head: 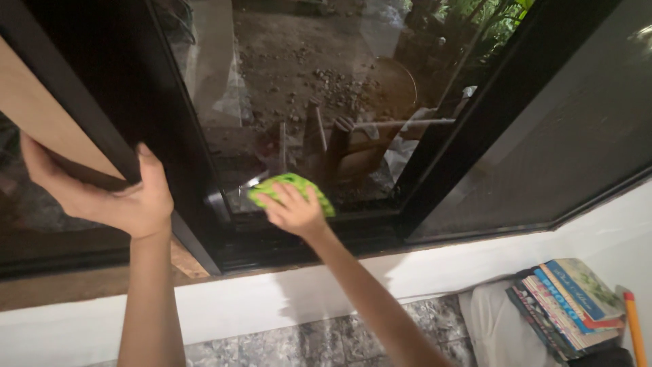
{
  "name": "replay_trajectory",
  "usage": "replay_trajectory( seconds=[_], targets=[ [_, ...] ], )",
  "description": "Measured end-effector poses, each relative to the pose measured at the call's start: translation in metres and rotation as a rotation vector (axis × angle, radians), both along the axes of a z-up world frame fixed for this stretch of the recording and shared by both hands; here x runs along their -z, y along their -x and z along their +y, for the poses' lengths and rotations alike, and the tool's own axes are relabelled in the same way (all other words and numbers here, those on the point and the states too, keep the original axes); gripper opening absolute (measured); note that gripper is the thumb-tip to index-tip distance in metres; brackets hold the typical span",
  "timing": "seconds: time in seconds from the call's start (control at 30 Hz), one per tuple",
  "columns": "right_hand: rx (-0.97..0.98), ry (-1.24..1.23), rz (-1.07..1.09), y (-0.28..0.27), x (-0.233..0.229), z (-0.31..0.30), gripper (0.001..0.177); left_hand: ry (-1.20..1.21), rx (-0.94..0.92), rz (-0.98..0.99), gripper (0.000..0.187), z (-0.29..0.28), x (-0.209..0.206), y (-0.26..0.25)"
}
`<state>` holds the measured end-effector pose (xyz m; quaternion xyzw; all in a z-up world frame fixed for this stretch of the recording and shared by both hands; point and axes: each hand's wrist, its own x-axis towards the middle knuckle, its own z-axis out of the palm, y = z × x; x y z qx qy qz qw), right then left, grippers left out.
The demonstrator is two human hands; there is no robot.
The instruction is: The person wipes a large glass window with a green cloth, moving the cloth in repeated vertical and horizontal strokes across the surface. The left hand holds the window frame for stability while the right hand performs the wiping. The video ends before the sill or frame is cleaned.
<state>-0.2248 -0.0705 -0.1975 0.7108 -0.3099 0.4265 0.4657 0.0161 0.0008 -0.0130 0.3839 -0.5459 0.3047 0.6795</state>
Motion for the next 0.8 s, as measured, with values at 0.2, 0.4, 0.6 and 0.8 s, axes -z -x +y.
replay_trajectory(
  seconds=[0.2,0.4,0.6,0.8],
  targets=[
    [0.162,-0.107,-0.161,0.123,0.082,-0.012,0.061,0.056,0.013,0.080,0.081,-0.018,0.003,0.004],
    [0.229,-0.092,-0.517,0.190,-0.006,-0.003,0.068,0.040,0.074,0.111,0.078,-0.006,-0.007,0.014],
    [0.632,-0.495,-0.852,0.136,-0.114,-0.004,0.063,0.000,0.073,0.167,0.081,0.001,-0.004,0.016],
    [0.400,-0.016,-0.395,0.068,-0.070,-0.040,0.093,-0.024,0.029,0.194,0.081,0.003,-0.005,0.019]
  ],
)
